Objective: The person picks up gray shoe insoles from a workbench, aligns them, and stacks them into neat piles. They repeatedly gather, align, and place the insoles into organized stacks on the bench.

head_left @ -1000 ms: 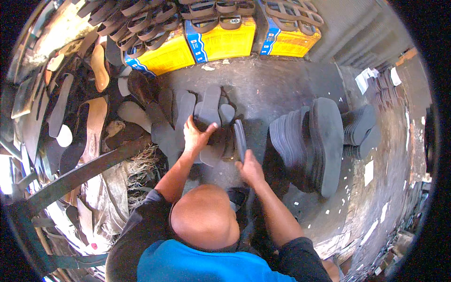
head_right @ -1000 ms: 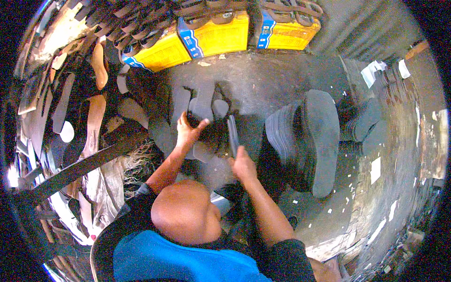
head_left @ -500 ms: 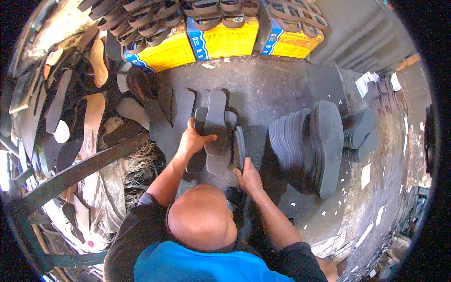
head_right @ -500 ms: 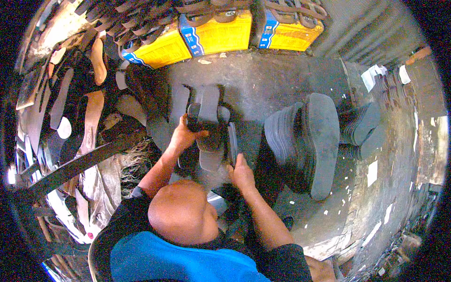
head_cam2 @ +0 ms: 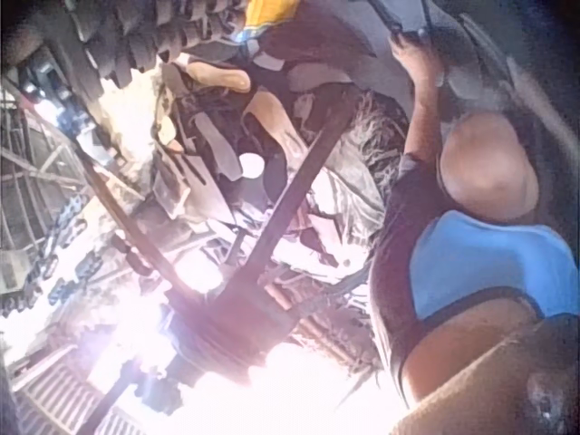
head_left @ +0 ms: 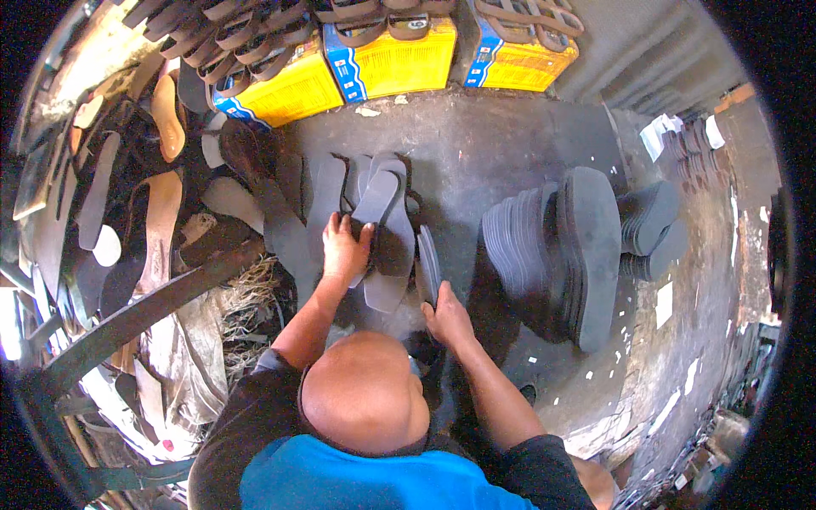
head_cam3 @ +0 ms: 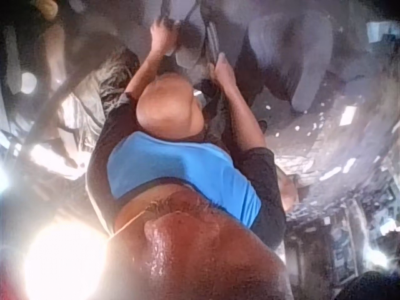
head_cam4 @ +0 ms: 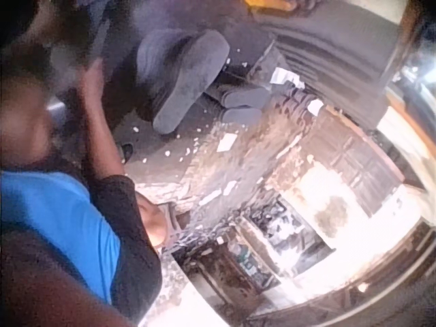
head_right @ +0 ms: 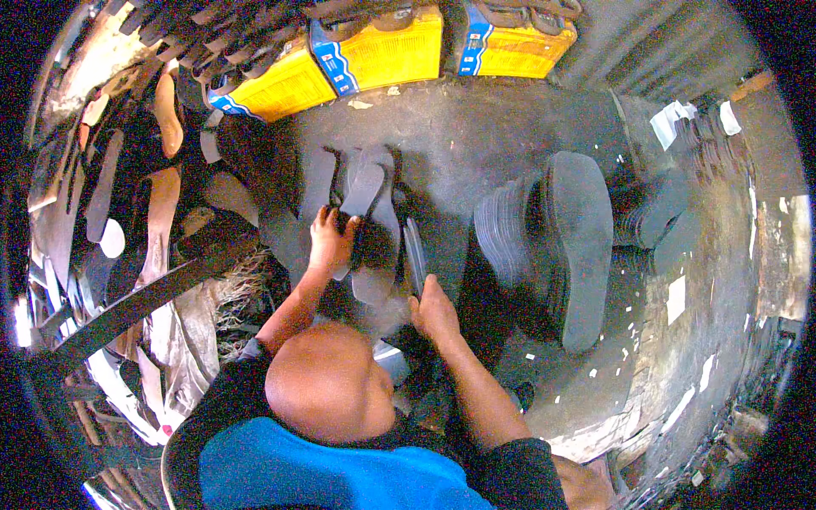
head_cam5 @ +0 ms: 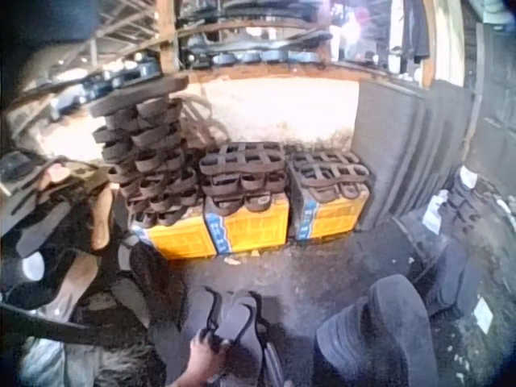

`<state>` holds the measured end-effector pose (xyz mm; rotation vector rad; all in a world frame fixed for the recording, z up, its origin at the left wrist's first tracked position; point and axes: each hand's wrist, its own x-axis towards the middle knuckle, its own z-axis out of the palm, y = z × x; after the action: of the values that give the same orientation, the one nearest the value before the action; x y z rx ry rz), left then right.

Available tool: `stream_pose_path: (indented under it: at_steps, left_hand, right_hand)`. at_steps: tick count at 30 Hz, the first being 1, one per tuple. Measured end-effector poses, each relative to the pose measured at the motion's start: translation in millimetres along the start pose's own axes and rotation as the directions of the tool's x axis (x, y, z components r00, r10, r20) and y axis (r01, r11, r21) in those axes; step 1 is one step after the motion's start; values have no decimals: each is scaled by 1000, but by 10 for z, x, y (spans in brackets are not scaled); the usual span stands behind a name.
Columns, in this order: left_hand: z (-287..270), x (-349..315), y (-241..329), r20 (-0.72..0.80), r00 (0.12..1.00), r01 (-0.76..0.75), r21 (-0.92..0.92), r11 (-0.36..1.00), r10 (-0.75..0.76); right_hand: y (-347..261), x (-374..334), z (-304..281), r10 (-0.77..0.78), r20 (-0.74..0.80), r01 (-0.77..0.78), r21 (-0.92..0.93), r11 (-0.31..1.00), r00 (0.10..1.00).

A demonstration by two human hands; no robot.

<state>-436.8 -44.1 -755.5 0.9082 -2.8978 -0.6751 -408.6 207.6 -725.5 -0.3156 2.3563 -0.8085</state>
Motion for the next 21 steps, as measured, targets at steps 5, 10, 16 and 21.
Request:
stream_pose_path:
  at_steps: [5,10,16,21]
  left_hand:
    - [113,-118,170,240,969,97,-164,982,-55]
    - [90,-182,497,189,980,112,-292,950,-57]
    - [-311,-2,544,431,899,230,-320,919,-75]
    - [-639,-11,509,102,928,-367,99,925,357]
  right_hand:
    - [-32,-47,-29,71,41,-74,64,995,997]
    - [-23,-135,42,74,46,-74,1,997,996]
    - [107,-310,-73,103,-130,-94,77,993,986]
    - [84,-418,-282,-301,42,298,-325,897,953]
